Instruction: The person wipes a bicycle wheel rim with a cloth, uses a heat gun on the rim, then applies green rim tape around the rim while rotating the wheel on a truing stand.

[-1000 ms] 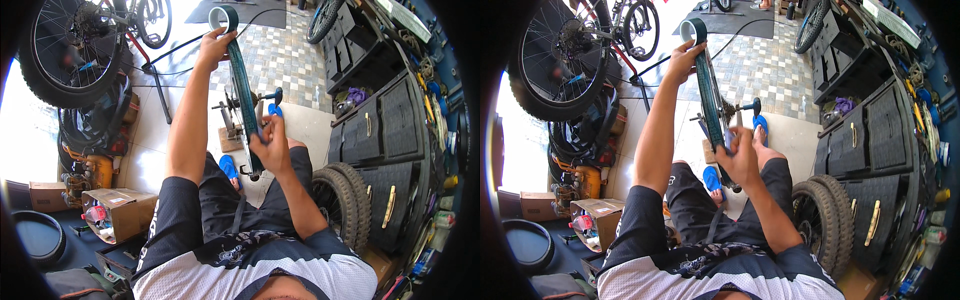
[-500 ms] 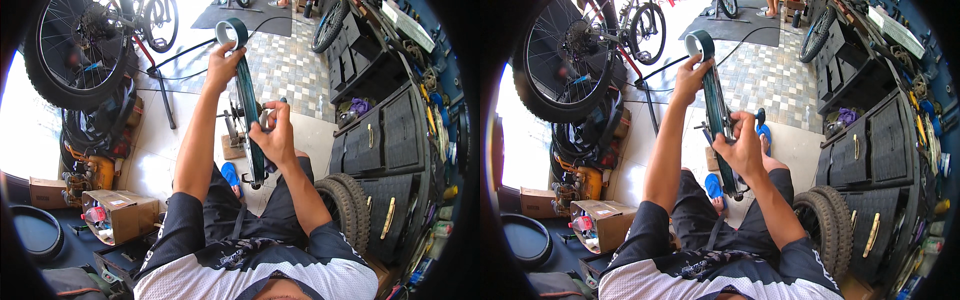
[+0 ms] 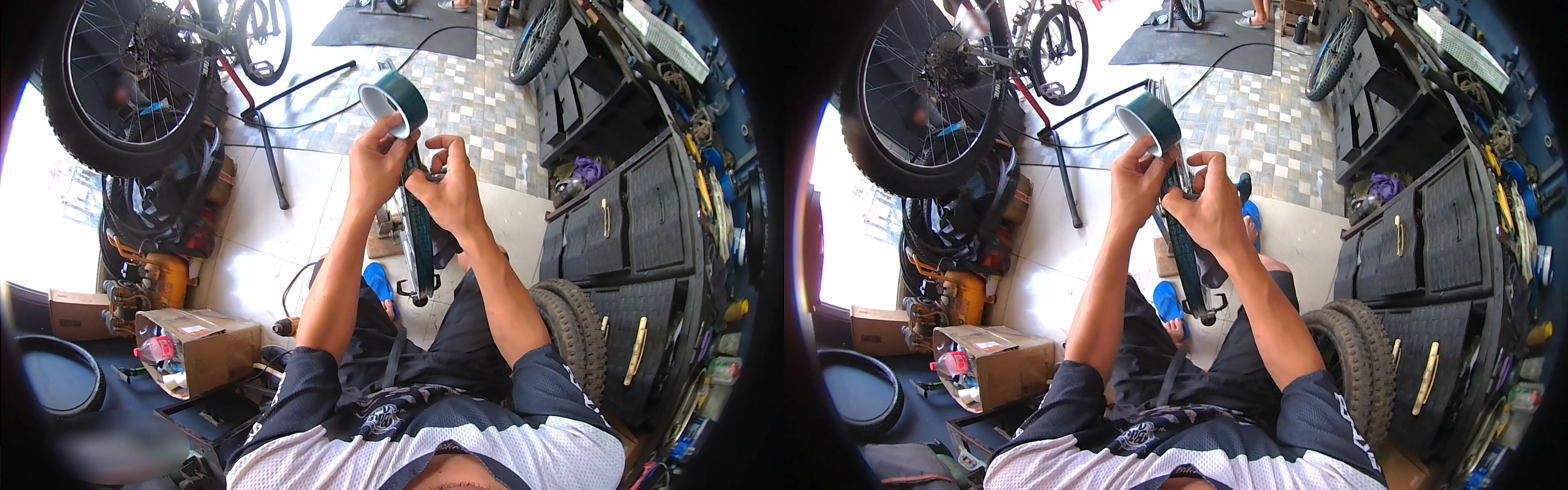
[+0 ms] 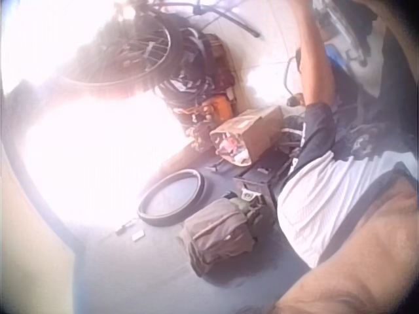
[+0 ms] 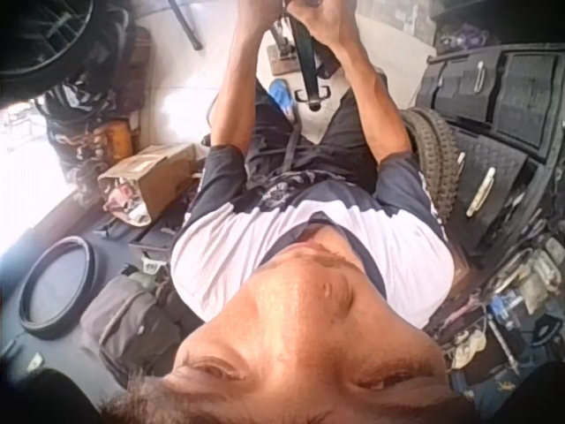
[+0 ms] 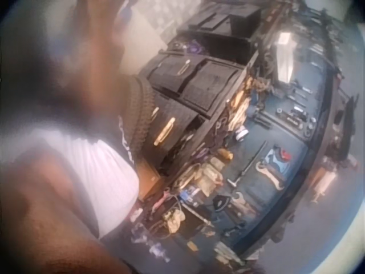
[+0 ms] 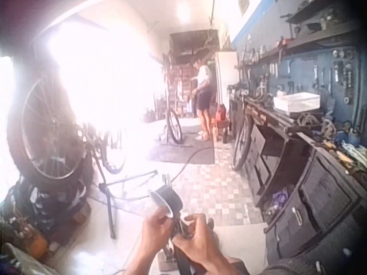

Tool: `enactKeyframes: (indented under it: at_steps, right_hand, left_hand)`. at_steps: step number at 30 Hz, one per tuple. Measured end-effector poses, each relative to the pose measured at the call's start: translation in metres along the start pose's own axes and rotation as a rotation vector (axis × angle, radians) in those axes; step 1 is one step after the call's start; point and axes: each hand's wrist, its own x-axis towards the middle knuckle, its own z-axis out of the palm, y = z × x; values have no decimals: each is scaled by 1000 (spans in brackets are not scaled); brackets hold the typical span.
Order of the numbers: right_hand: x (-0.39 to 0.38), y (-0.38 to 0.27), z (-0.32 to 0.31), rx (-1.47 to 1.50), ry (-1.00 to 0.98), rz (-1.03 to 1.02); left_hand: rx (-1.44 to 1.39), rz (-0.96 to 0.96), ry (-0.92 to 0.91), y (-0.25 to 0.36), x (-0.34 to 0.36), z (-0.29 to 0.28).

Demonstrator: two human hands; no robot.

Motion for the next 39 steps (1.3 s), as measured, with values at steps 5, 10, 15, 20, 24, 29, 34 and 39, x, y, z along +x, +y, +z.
enactKeyframes:
  at_steps: [5, 10, 15, 20, 24, 29, 34, 39]
  right_hand:
    - [-5, -2, 3, -27, 5, 16]
    - [-33, -5, 1, -114, -73, -12]
    - [-50, 12, 5, 34, -150, 55]
    - [-78, 39, 14, 47, -118, -2]
    - [-91, 47, 19, 90, -108, -35]
    - [-99, 52, 16, 89, -108, -64]
    - [-101, 50, 15, 104, -105, -54]
    - [-102, 46, 16, 84, -97, -55]
  left_hand:
    - [-4, 2, -44, 9, -16, -1]
    - [343, 109, -94, 38, -46, -12]
    - [85, 171, -303, 58, -49, -28]
    - [-132, 91, -278, 72, -23, -15]
    - [-123, 70, -280, 75, 11, -17]
    - [-188, -22, -307, 86, 81, -23]
    - [-472, -144, -370, 97, 135, -25]
    - [-25, 169, -255, 90, 164, -29]
